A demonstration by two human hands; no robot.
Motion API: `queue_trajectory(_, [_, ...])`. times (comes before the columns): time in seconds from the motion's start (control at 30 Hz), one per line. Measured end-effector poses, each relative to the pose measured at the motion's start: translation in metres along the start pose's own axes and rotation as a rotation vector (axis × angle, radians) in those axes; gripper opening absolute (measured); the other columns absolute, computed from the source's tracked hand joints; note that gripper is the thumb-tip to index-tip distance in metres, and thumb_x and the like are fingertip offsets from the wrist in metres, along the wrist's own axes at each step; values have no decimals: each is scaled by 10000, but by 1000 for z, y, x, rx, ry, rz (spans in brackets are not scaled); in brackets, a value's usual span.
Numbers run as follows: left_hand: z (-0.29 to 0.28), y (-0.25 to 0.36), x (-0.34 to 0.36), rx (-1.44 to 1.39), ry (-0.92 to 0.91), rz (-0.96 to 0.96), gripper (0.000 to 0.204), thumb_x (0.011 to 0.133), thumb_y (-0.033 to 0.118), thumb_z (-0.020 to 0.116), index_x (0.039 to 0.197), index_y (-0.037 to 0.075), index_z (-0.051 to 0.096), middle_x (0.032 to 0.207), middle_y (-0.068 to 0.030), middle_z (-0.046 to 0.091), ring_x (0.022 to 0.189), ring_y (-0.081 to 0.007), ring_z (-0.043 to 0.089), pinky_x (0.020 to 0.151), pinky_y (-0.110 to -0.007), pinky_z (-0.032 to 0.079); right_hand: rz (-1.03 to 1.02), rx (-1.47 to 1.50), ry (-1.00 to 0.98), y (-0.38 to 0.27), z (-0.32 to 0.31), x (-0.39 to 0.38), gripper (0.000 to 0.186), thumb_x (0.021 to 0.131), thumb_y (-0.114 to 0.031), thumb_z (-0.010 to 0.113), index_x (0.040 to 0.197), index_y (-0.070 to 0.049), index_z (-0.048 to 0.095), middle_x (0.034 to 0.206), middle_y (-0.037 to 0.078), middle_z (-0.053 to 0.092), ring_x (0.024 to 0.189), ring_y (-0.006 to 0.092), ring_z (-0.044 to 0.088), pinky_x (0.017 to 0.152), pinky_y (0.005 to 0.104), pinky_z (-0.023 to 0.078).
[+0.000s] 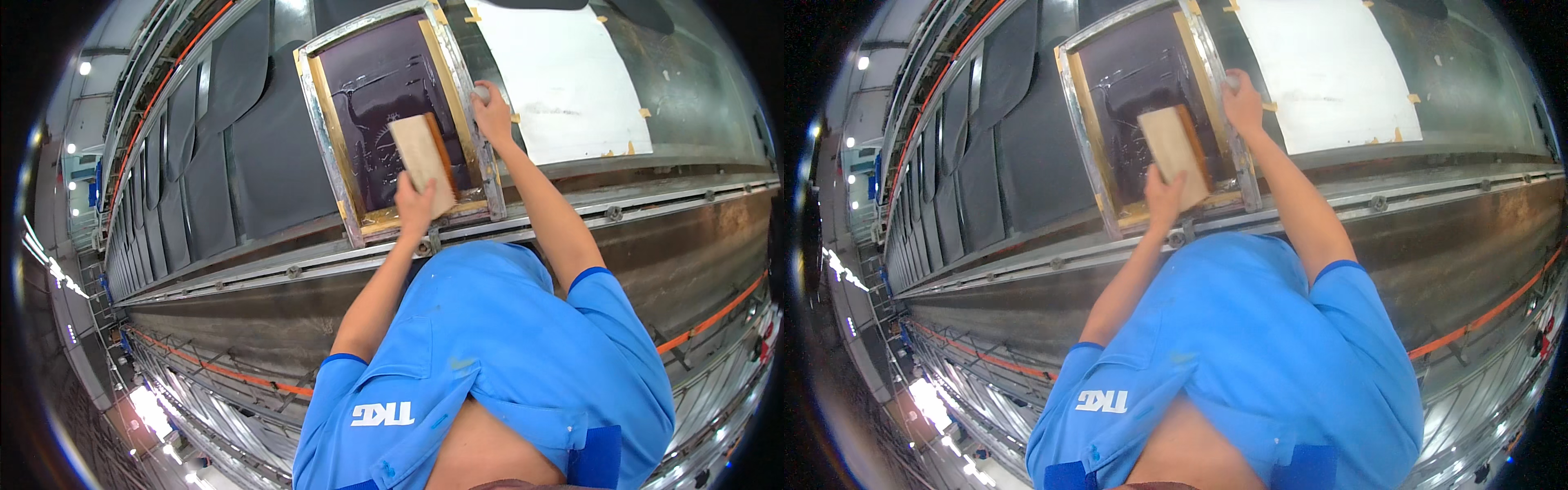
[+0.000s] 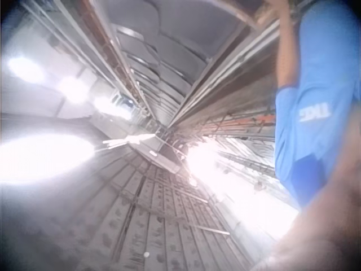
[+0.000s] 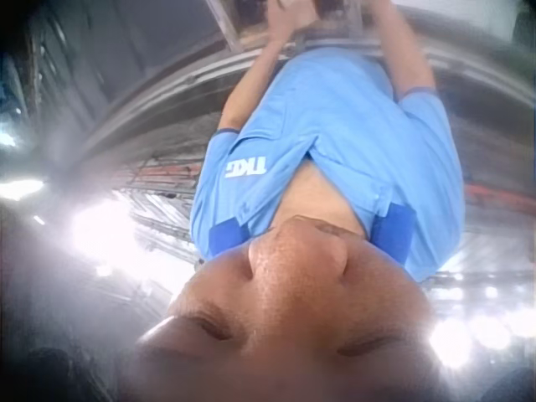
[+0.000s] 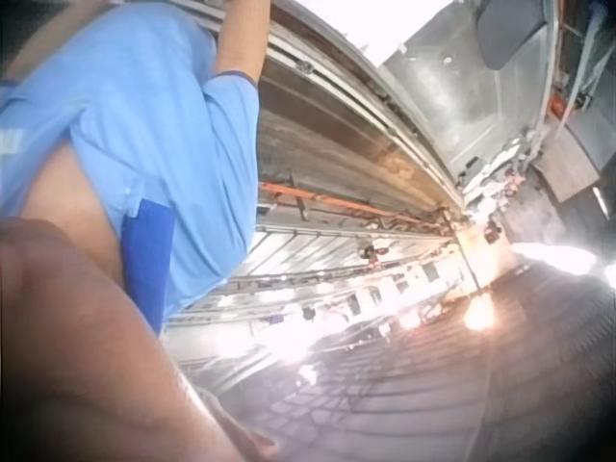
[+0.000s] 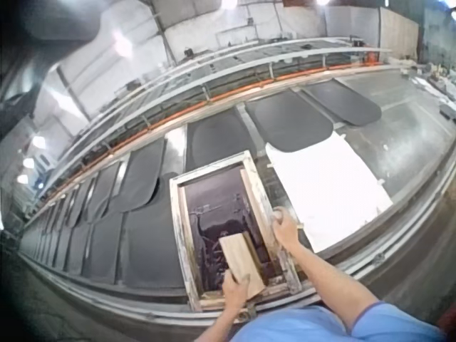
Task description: The person uses a squeegee to spread dark ink across a screen printing frame placed over a fabric garment on a conveyor belt. They periodically refill the ink from a container and continue the repetitive spreading motion to ensure even coverage.
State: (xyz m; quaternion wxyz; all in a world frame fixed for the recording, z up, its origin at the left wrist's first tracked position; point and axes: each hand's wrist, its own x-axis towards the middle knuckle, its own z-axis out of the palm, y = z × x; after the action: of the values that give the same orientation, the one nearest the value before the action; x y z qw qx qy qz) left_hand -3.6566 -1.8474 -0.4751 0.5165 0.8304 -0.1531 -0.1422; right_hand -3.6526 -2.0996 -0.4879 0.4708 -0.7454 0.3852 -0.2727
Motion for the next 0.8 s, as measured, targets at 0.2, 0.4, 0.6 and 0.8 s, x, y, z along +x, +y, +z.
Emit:
queue_trajectory(0.2, [-103, -24, 14, 188, 230, -45, 349, 870, 184, 718, 1109, -29, 579, 1022, -211, 686, 931, -322, 674, 848, -417, 508, 71, -10, -20, 1, -4, 2, 356, 905, -278, 646, 1234, -146, 618, 795, 192, 693, 794, 392, 677, 753, 474, 503])
queue_trajectory(0.4, [-77, -27, 2, 491, 250, 144, 339, 855, 140, 690, 1144, -3, 587, 968, -199, 647, 920, -380, 640, 828, -441, 495, 39, -26, -26, 5, 4, 3, 377, 910, -295, 626, 1256, -144, 611, 969, 227, 720, 932, 416, 679, 850, 479, 508])
queue_trajectory(0.6, [12, 20, 16, 7, 110, 159, 296, 859, 142, 703, 1078, -17, 582, 900, -199, 652, 840, -353, 649, 781, -427, 503, 67, -49, -65, 7, -1, 6, 383, 916, -283, 627, 1274, -148, 603, 951, 225, 718, 917, 396, 689, 839, 458, 508])
queue_trajectory(0.8, [-1, 6, 7, 33, 50, 116, 277, 847, 153, 737, 999, -12, 576, 877, -215, 665, 803, -307, 664, 751, -411, 510, 63, -21, -100, 8, -4, 5, 385, 912, -277, 636, 1274, -150, 603, 875, 209, 698, 844, 371, 684, 806, 451, 512])
